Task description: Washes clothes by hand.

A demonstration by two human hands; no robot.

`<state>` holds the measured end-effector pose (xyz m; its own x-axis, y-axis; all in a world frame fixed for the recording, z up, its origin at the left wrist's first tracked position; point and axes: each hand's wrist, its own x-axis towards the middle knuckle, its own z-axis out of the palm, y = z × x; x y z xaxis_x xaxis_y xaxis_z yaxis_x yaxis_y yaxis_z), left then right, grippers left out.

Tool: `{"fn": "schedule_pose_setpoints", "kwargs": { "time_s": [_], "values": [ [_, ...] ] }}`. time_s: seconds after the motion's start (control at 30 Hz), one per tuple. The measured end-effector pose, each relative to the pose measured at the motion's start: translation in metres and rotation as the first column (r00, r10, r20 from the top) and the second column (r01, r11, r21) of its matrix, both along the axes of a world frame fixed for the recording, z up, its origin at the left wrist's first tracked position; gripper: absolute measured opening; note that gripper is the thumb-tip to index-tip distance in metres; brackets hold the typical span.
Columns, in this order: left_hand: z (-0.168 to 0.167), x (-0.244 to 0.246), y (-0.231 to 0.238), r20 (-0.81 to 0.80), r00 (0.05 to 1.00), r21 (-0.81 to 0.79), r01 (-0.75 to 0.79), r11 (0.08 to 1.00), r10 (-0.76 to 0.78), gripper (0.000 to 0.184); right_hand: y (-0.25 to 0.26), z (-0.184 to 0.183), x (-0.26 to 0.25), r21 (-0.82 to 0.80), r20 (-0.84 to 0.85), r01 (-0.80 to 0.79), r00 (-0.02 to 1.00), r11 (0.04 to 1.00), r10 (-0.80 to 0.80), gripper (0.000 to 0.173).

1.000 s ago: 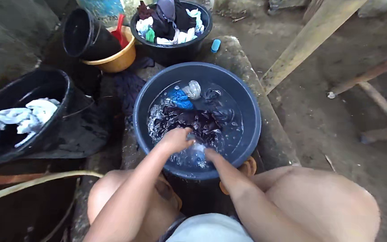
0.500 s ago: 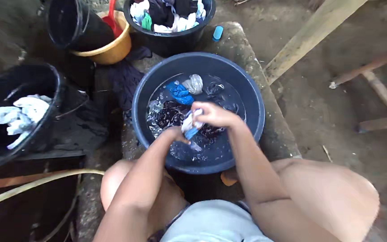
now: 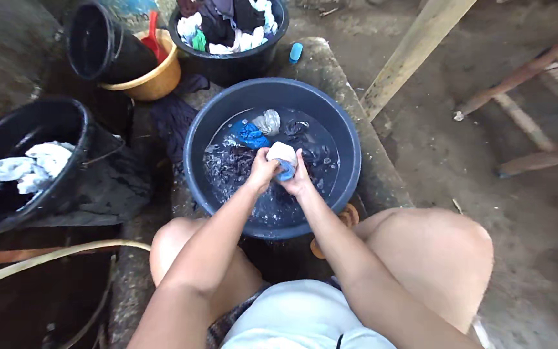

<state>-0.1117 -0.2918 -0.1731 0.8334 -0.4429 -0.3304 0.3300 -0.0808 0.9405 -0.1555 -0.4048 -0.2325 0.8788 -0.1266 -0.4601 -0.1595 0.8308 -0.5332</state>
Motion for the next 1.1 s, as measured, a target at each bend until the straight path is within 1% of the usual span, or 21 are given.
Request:
{"fn": "schedule_pose_setpoints", "kwargs": {
  "time_s": [0.07,0.13,0.2,0.27,0.3,0.33,0.4,0.43,0.47,0.5,0.6,0.67,0.73,0.8,0.87,0.93,0.97,1.0,1.03,1.07,1.1],
  "values": [
    [0.002,0.005,0.010,-0.092,0.996,0.001,-0.018,1.000,0.018,0.057,-0.006,0.011,0.003,-0.074,0.058,0.039,0.998,0.996,-0.035,0.058],
    [0.000,0.010,0.024,-0.127,0.992,0.087,0.014,0.996,-0.003,0.050,-0.010,0.025,0.007,-0.377,0.062,0.061,0.997,0.924,-0.040,0.033],
    [0.012,0.007,0.022,-0.216,0.971,0.063,0.118,0.991,-0.102,0.043,-0.016,0.048,0.007,-0.707,0.118,0.085,0.993,0.702,-0.001,0.054],
    [0.027,0.003,0.018,-0.338,0.918,-0.122,0.173,0.977,-0.205,0.061,-0.019,0.079,0.000,-0.890,0.219,0.124,0.960,0.438,0.173,0.059],
    [0.028,0.005,0.016,-0.356,0.907,-0.206,0.161,0.965,-0.227,0.073,-0.016,0.090,-0.002,-0.924,0.240,0.126,0.926,0.360,0.290,0.061],
    [0.029,0.006,0.013,-0.340,0.919,-0.262,0.114,0.958,-0.202,0.079,-0.014,0.099,-0.004,-0.946,0.226,0.099,0.885,0.310,0.406,0.065],
    [0.030,0.008,0.005,-0.292,0.951,-0.383,-0.025,0.923,-0.096,0.067,-0.007,0.114,-0.006,-0.968,0.184,0.055,0.815,0.244,0.549,0.069],
    [0.032,0.008,0.001,-0.266,0.961,-0.457,-0.060,0.887,-0.072,0.063,-0.006,0.118,-0.006,-0.972,0.176,0.050,0.803,0.230,0.569,0.068],
    [0.035,0.008,-0.004,-0.258,0.966,-0.495,-0.099,0.863,-0.037,0.058,-0.007,0.118,-0.006,-0.965,0.196,0.058,0.807,0.257,0.557,0.065],
    [0.040,0.005,-0.008,-0.265,0.964,-0.494,-0.153,0.856,0.020,0.048,-0.010,0.113,-0.005,-0.940,0.254,0.083,0.819,0.331,0.515,0.060],
    [0.044,-0.001,-0.021,-0.265,0.947,-0.468,-0.290,0.835,0.181,0.024,-0.007,0.098,-0.009,-0.705,0.380,0.137,0.902,0.696,0.207,0.045],
    [0.047,-0.007,-0.027,-0.252,0.935,-0.472,-0.345,0.812,0.250,0.019,-0.001,0.094,-0.013,-0.449,0.302,0.185,0.952,0.874,-0.046,0.040],
    [0.055,-0.018,-0.032,-0.259,0.925,-0.466,-0.372,0.803,0.279,0.021,-0.002,0.090,-0.014,-0.240,0.199,0.209,0.967,0.948,-0.162,0.033],
    [0.059,-0.027,-0.036,-0.237,0.937,-0.461,-0.340,0.820,0.255,0.016,-0.011,0.090,-0.016,-0.196,0.167,0.184,0.974,0.963,-0.153,0.027],
    [0.057,-0.033,-0.036,-0.139,0.980,-0.479,-0.195,0.856,0.146,0.018,-0.023,0.105,-0.022,-0.314,0.131,0.122,0.988,0.942,-0.084,0.029],
    [0.059,-0.037,-0.030,-0.030,0.999,-0.476,-0.032,0.879,0.020,0.052,-0.034,0.126,-0.029,-0.480,0.086,0.031,0.996,0.877,0.012,0.037],
    [0.059,-0.037,-0.025,0.011,0.999,-0.469,0.046,0.882,-0.046,0.060,-0.038,0.134,-0.031,-0.549,0.077,-0.013,0.995,0.836,0.066,0.041],
    [0.059,-0.036,-0.022,0.050,0.991,-0.457,0.130,0.880,-0.121,0.058,-0.043,0.140,-0.034,-0.615,0.085,-0.033,0.990,0.788,0.108,0.041],
    [0.058,-0.034,-0.022,0.069,0.977,-0.440,0.213,0.872,-0.203,0.049,-0.049,0.144,-0.038,-0.674,0.098,-0.036,0.986,0.738,0.138,0.036],
    [0.056,-0.032,-0.023,0.069,0.955,-0.414,0.292,0.862,-0.290,0.040,-0.054,0.145,-0.041,-0.723,0.115,-0.031,0.980,0.690,0.164,0.029],
    [0.056,-0.031,-0.021,0.049,0.929,-0.379,0.357,0.853,-0.367,0.038,-0.057,0.144,-0.042,-0.755,0.147,-0.016,0.970,0.655,0.194,0.026]
  ]
}}
